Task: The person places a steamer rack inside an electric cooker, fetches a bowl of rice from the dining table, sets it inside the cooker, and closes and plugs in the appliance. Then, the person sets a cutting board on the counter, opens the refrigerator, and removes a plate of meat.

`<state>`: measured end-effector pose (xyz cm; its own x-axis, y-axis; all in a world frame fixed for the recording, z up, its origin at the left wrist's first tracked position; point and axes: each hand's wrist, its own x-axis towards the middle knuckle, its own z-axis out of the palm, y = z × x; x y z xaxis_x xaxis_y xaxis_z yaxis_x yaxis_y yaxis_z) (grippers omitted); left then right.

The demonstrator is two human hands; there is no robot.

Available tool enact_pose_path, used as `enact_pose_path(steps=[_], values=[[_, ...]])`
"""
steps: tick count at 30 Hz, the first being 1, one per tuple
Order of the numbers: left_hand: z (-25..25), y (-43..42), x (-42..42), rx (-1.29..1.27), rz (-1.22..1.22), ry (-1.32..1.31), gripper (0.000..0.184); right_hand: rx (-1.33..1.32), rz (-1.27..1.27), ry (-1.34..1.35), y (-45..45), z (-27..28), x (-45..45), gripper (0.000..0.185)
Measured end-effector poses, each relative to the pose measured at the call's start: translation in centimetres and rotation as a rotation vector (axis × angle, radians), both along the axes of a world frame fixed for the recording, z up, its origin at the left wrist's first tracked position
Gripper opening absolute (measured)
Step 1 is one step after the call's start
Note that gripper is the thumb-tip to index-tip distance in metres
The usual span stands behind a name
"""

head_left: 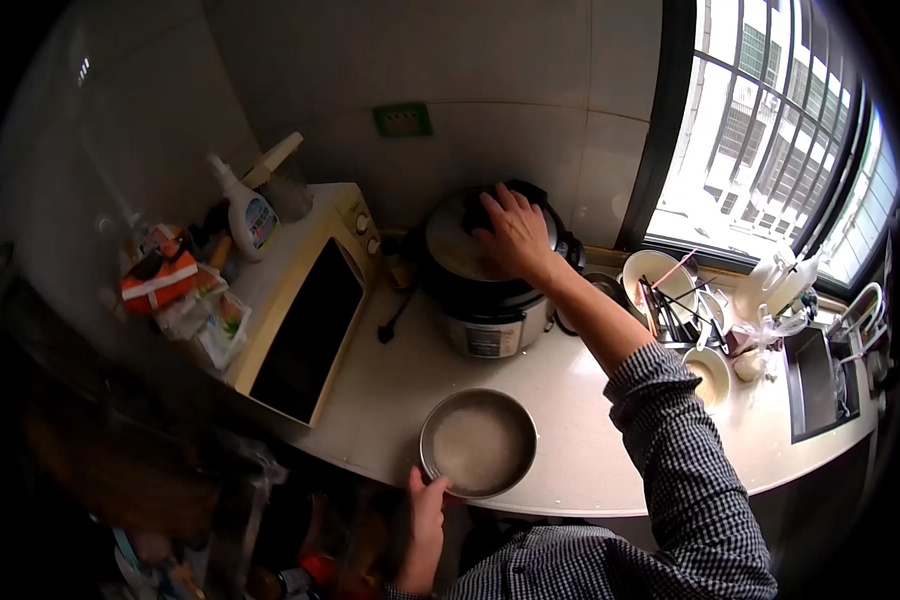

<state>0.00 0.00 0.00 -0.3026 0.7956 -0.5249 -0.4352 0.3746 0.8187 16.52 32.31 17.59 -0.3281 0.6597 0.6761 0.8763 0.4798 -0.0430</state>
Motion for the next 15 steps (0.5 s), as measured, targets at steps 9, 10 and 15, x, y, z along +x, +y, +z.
enact_pose_path(steps=[9, 10, 15], values=[[-1.3, 1.5, -8.9, 0.063, -0.021, 0.053, 0.043, -0.105, -0.107, -0.12, 4.6, 0.6, -2.2, 0.043], [-0.7, 1.6, -9.1, 0.024, -0.016, 0.002, 0.043, -0.116, -0.117, -0.133, 5.0, 1.0, -2.2, 0.042], [0.1, 2.6, -10.4, -0.011, 0.004, -0.017, 0.042, -0.195, -0.177, -0.01, 7.1, 5.1, -2.2, 0.042]])
